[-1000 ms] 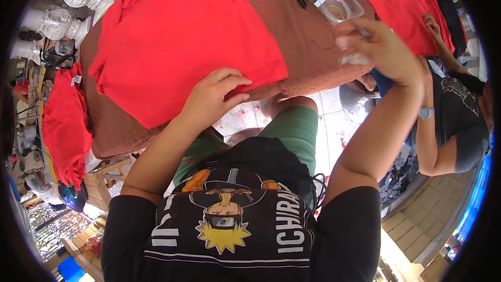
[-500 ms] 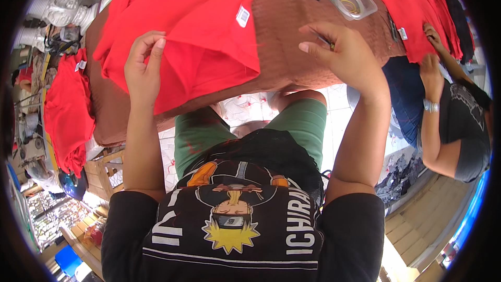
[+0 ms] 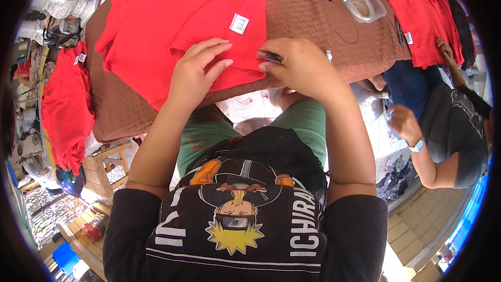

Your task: The person uses a pair of snips to trim excess threads and labels from red shirts on a table.

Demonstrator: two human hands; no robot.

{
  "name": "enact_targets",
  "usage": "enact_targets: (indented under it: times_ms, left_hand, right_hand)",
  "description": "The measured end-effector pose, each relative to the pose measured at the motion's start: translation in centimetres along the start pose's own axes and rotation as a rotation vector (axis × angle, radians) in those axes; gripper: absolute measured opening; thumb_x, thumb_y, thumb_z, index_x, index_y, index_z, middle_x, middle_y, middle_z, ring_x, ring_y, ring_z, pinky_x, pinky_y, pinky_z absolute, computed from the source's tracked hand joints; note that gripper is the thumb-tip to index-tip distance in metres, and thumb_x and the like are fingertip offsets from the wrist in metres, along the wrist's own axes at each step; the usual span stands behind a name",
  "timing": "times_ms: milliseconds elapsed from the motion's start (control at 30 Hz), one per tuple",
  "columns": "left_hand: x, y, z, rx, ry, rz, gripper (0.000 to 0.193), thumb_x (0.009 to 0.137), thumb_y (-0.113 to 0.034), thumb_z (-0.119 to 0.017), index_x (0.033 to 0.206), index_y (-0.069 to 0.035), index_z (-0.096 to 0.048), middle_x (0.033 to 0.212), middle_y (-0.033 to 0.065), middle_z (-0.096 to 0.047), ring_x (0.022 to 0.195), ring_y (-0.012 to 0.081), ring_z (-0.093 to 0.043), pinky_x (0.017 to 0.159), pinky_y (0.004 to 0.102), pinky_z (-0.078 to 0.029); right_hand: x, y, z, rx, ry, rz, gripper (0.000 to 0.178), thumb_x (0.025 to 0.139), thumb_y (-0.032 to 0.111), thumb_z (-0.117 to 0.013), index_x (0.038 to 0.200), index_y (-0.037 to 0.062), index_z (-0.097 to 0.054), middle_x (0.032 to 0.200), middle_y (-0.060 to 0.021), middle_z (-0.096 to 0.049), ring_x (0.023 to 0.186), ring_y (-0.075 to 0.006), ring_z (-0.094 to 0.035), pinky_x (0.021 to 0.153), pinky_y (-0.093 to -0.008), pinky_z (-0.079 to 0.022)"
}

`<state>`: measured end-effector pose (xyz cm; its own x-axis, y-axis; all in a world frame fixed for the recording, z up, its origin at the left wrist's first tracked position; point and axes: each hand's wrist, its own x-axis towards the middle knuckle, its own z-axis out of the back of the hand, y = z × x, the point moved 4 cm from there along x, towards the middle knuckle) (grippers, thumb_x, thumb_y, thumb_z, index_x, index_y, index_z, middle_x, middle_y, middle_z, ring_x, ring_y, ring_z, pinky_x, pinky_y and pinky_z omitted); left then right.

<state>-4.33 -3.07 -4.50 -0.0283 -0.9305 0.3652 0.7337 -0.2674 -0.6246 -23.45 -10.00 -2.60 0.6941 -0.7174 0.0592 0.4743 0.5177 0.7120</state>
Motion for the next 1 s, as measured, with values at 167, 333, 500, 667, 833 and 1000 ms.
enact_targets:
  times_ms: [167, 333, 500, 667, 833, 1000]
  left_hand:
    - [-0.5, 1.3, -0.9, 0.053, -0.011, 0.05, 0.024, 0.08, -0.011, -0.073, 0.103, -0.006, -0.071, 0.11, 0.0062, -0.066, 0.101, 0.0235, -0.062, 0.086, 0.0341, -0.051]
    - [-0.4, 0.8, -1.3, 0.073, -0.021, 0.003, 0.014, 0.081, -0.011, -0.073, 0.092, -0.005, -0.072, 0.108, 0.0067, -0.067, 0.1, 0.0235, -0.063, 0.085, 0.0336, -0.051]
    - [-0.7, 1.3, -1.1, 0.009, -0.048, -0.017, 0.015, 0.078, -0.017, -0.075, 0.087, -0.005, -0.071, 0.105, 0.0059, -0.068, 0.096, 0.0261, -0.063, 0.084, 0.0363, -0.05]
    - [-0.5, 0.0, -1.6, 0.193, -0.047, -0.015, 0.014, 0.077, -0.016, -0.076, 0.086, -0.006, -0.071, 0.108, 0.0042, -0.067, 0.097, 0.0251, -0.061, 0.083, 0.0358, -0.05]
    - [-0.7, 0.3, -1.7, 0.188, -0.051, -0.07, 0.012, 0.077, -0.015, -0.076, 0.084, -0.006, -0.07, 0.11, 0.0041, -0.067, 0.096, 0.0251, -0.061, 0.083, 0.0358, -0.05]
    - [-0.9, 0.9, -1.4, 0.085, -0.024, 0.015, 0.011, 0.08, -0.015, -0.073, 0.084, -0.005, -0.07, 0.111, 0.0038, -0.067, 0.098, 0.0259, -0.061, 0.084, 0.0359, -0.05]
  right_hand:
    - [0.1, -0.7, -1.5, 0.062, 0.075, -0.139, 0.02, 0.081, 0.014, -0.068, 0.097, 0.002, -0.066, 0.088, -0.0166, -0.068, 0.084, -0.0344, -0.066, 0.074, -0.04, -0.051]
    - [0.3, -2.0, -1.5, 0.077, 0.103, -0.07, 0.019, 0.08, 0.013, -0.067, 0.097, 0.0034, -0.065, 0.085, -0.0129, -0.069, 0.078, -0.0303, -0.066, 0.072, -0.0389, -0.051]
    - [0.4, -3.2, -1.9, 0.051, 0.163, 0.049, 0.02, 0.081, 0.016, -0.067, 0.098, 0.0065, -0.064, 0.086, -0.0109, -0.068, 0.078, -0.0288, -0.064, 0.073, -0.0395, -0.049]
    - [-0.1, -2.5, -1.4, 0.017, 0.221, -0.005, 0.023, 0.081, 0.016, -0.068, 0.101, 0.0075, -0.063, 0.09, -0.0112, -0.067, 0.083, -0.0268, -0.063, 0.076, -0.0386, -0.048]
    - [-0.4, -2.3, -1.5, 0.028, 0.213, -0.023, 0.024, 0.081, 0.015, -0.069, 0.103, 0.0083, -0.063, 0.09, -0.0109, -0.066, 0.085, -0.0263, -0.063, 0.078, -0.0384, -0.048]
    - [-0.3, -2.4, -1.7, 0.029, 0.211, -0.012, 0.024, 0.081, 0.015, -0.069, 0.103, 0.008, -0.063, 0.09, -0.0113, -0.066, 0.084, -0.0264, -0.063, 0.078, -0.0382, -0.048]
